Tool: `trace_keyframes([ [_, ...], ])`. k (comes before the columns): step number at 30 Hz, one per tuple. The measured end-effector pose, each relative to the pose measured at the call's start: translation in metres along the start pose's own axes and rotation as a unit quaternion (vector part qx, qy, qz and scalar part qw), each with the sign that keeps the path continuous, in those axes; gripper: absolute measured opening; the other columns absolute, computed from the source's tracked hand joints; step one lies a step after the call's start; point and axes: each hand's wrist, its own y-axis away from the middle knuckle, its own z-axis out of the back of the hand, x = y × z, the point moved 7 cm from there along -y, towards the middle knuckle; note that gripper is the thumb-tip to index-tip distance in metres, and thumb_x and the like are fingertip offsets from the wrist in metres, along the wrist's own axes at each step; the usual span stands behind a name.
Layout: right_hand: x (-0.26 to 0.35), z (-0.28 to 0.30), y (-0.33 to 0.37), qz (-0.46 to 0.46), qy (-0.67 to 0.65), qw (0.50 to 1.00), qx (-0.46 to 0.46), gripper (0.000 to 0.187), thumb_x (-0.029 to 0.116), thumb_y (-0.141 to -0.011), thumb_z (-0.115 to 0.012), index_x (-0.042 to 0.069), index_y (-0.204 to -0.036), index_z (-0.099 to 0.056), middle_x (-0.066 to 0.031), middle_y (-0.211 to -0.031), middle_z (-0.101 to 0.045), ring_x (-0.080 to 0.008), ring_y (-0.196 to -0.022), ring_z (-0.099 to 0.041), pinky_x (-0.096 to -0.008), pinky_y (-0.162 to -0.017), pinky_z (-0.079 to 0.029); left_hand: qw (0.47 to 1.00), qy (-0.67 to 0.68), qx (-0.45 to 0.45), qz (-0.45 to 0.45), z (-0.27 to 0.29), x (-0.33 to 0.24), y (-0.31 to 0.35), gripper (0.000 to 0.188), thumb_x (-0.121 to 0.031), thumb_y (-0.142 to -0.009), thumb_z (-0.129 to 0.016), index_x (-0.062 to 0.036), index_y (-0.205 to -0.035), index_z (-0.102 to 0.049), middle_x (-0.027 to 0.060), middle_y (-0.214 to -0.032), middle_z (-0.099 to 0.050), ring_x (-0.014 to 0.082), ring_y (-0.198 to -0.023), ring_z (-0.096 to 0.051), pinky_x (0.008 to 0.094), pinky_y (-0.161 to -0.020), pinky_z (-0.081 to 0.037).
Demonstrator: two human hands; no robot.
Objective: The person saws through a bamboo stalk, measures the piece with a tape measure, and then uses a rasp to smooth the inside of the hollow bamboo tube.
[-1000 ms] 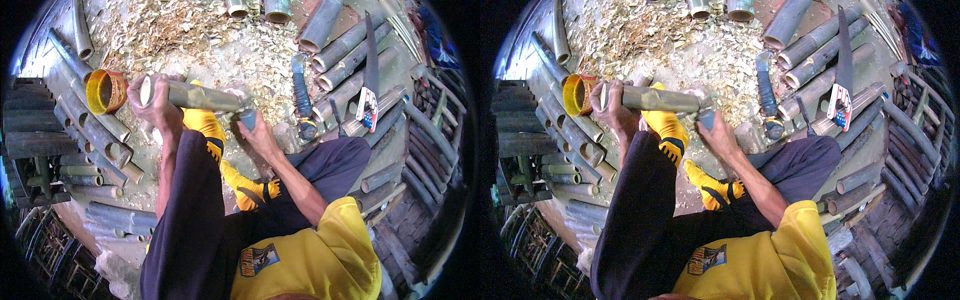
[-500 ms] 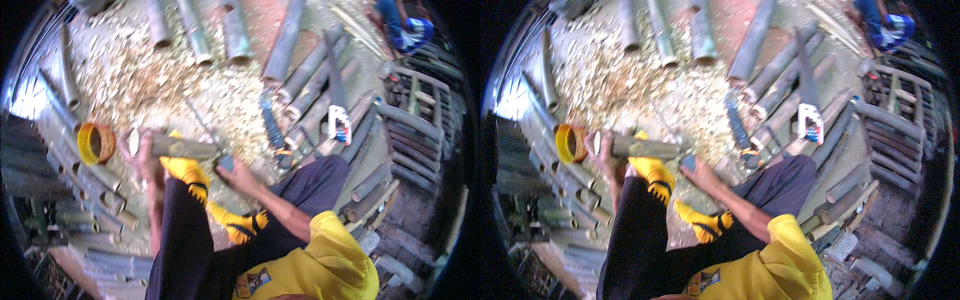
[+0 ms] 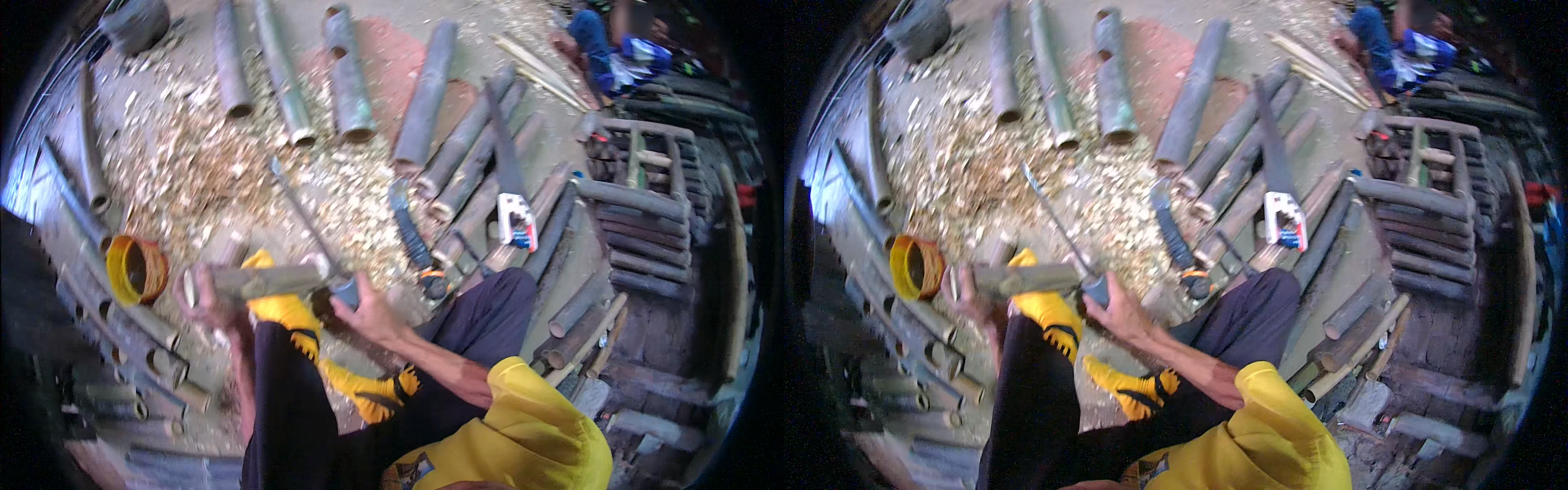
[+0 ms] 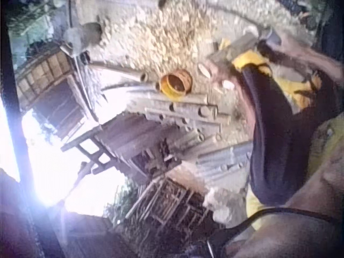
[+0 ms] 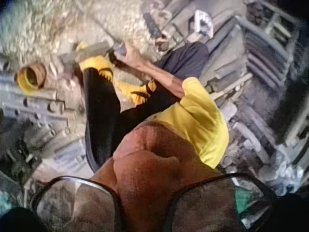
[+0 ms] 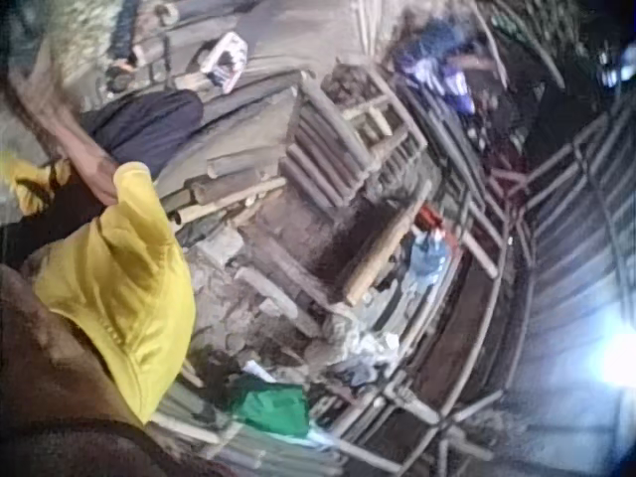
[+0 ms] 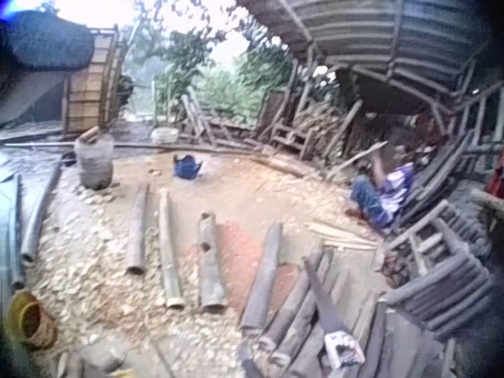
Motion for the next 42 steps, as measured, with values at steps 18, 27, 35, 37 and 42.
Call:
trace_keyframes([
  [18, 0.020, 0.012, 0.004, 0.118, 0.050, 0.988, -0.086, 0.043, 0.021, -0.080, -0.067, -0.003, -0.106, -0.043, -0.0212, -0.077, -0.062, -0.0341, -0.068, -0.064, -0.0389, -0.057, -0.050, 0.856, 0.411, -0.081, 0.303, -0.030, -0.038, 0.004, 0.034, 0.000, -0.075, -0.063, 0.0012, -0.102, -0.043, 0.0139, -0.071, -0.059, 0.0214, -0.058, -0.059, 0.0313, -0.054, -0.050],
  [27, 0.020, 0.011, -0.004, 0.029, 0.038, 0.998, -0.028, 0.037, 0.024, -0.081, -0.067, -0.001, -0.100, -0.048, -0.0148, -0.074, -0.063, -0.0218, -0.065, -0.063, -0.0332, -0.057, -0.050, 0.860, 0.406, -0.072, 0.299, -0.021, -0.025, 0.001, 0.035, 0.001, -0.075, -0.061, 0.0005, -0.104, -0.041, 0.0142, -0.070, -0.058, 0.0214, -0.057, -0.058, 0.0319, -0.054, -0.050],
  [35, -0.047, 0.006, -0.024, -0.011, 0.120, 0.992, 0.026, 0.039, 0.022, -0.080, -0.068, -0.002, -0.103, -0.048, -0.0175, -0.078, -0.063, -0.0269, -0.071, -0.064, -0.0348, -0.060, -0.050, 0.842, 0.431, -0.064, 0.319, -0.036, -0.057, 0.000, 0.034, 0.001, -0.074, -0.061, 0.0007, -0.102, -0.043, 0.0134, -0.071, -0.057, 0.0220, -0.058, -0.059, 0.0330, -0.055, -0.051],
  [37, -0.033, 0.002, -0.018, -0.044, 0.092, 0.993, 0.061, 0.040, 0.024, -0.080, -0.067, -0.002, -0.103, -0.049, -0.0199, -0.081, -0.064, -0.0312, -0.076, -0.066, -0.0380, -0.064, -0.051, 0.845, 0.422, -0.062, 0.322, -0.025, -0.053, -0.001, 0.034, 0.002, -0.073, -0.062, 0.0011, -0.102, -0.044, 0.0136, -0.072, -0.058, 0.0223, -0.059, -0.059, 0.0329, -0.056, -0.051],
  [42, 0.028, 0.012, -0.002, 0.068, -0.018, 0.997, -0.023, 0.042, 0.025, -0.080, -0.067, -0.002, -0.104, -0.047, -0.0200, -0.082, -0.065, -0.0303, -0.078, -0.066, -0.0366, -0.065, -0.051, 0.864, 0.420, -0.044, 0.274, -0.026, -0.043, 0.000, 0.031, 0.003, -0.074, -0.060, 0.0006, -0.101, -0.044, 0.0125, -0.074, -0.058, 0.0214, -0.061, -0.059, 0.0324, -0.057, -0.050],
])
